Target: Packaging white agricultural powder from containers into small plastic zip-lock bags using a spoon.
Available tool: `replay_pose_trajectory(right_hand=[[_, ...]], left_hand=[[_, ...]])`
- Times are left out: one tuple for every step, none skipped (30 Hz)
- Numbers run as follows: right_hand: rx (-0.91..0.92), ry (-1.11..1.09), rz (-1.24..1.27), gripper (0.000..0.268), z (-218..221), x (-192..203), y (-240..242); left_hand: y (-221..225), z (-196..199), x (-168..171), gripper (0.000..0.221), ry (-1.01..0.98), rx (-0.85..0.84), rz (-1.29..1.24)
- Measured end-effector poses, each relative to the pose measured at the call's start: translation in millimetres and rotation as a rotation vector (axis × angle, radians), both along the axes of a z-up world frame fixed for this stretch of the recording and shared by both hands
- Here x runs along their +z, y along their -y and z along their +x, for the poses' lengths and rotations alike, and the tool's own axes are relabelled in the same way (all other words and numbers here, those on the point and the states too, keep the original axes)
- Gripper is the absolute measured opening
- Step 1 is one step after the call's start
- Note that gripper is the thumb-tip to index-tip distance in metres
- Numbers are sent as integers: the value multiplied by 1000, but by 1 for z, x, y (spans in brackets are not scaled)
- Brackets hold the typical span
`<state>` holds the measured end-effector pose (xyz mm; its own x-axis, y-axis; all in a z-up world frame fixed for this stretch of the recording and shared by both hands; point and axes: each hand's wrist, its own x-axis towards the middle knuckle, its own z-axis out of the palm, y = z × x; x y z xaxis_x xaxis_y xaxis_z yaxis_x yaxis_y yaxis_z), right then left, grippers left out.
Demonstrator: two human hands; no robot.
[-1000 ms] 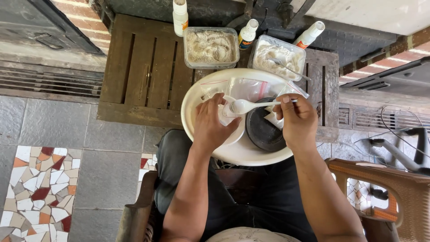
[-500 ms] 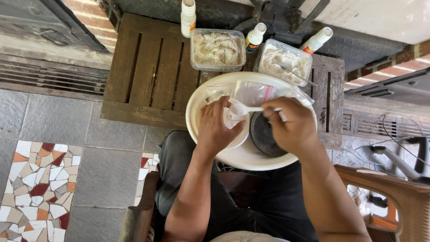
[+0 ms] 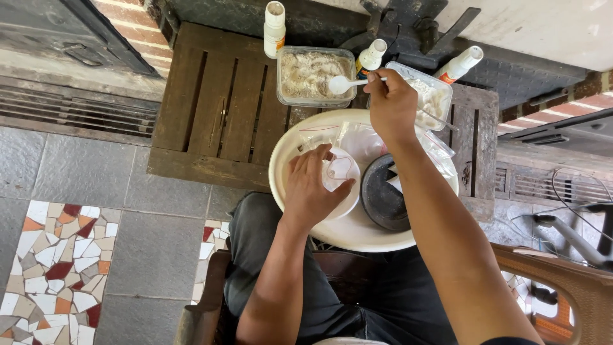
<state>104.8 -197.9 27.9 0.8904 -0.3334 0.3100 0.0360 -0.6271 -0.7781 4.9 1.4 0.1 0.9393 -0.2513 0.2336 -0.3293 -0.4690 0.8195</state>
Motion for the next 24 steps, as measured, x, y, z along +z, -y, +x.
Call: replay_pose_trajectory(right_hand=[[2,-4,0,13,1,0,-1],[3,-1,-18,14,1,0,-3],[5,4,-37,16,3,1,-4],[7,2,-37,16,3,-2,-2],[17,24,-44,16,4,-4,-1],[27,45,-51,17,5,-6,0],[27,45,-51,17,6,-9,2],[30,60,-72,16,7,-11,3],[32,75,-93,15,8,-13,5],[30,75,-92,15,6,-10,3],[26,88,-88,15,4,-7,2],[22,100,-85,16,3,-4,0],[21,100,-84,16,5,-8,0],[32,98,-80,15,6,-11,1],[42,98,-74,14,8,-15,1],[40,99,-74,14,8,-17,3],[34,75,-65,14,9,-20,3],[29,52,-56,15,10,-22,3],[31,52,-56,15,11,-21,3],[25,48,-42,16,12,-21,2],[18,43,-28,16,12,-20,3],[18,43,-29,16,12,-19,3],[13,33,-24,17,11,-19,4],[7,23,-20,18,11,-18,4]], left_hand=[[0,0,2,74,-4,2,0],[0,0,3,73,-5,3,-13],[1,1,5,73,-3,5,-27],[1,0,5,73,-5,7,-27],[1,1,6,73,-6,2,-28],[1,1,6,72,-7,-2,-29],[1,1,5,72,-7,-2,-29],[2,1,4,73,-13,-4,-28],[2,1,3,73,-19,-7,-26],[1,1,4,73,-19,-9,-26],[1,1,5,73,-32,-12,-20],[0,1,7,72,-45,-15,-15],[0,1,8,72,-45,-16,-14],[0,2,8,72,-59,-17,-2],[0,3,9,72,-72,-20,10],[1,2,9,72,-70,-22,11],[0,2,8,72,-69,-22,8],[0,2,7,72,-68,-22,5],[0,2,9,72,-67,-21,5],[-1,2,11,72,-74,-21,-1],[-1,2,12,72,-81,-23,-7],[0,2,11,72,-81,-24,-8],[0,1,10,72,-70,-19,-10],[1,1,9,72,-60,-15,-12]])
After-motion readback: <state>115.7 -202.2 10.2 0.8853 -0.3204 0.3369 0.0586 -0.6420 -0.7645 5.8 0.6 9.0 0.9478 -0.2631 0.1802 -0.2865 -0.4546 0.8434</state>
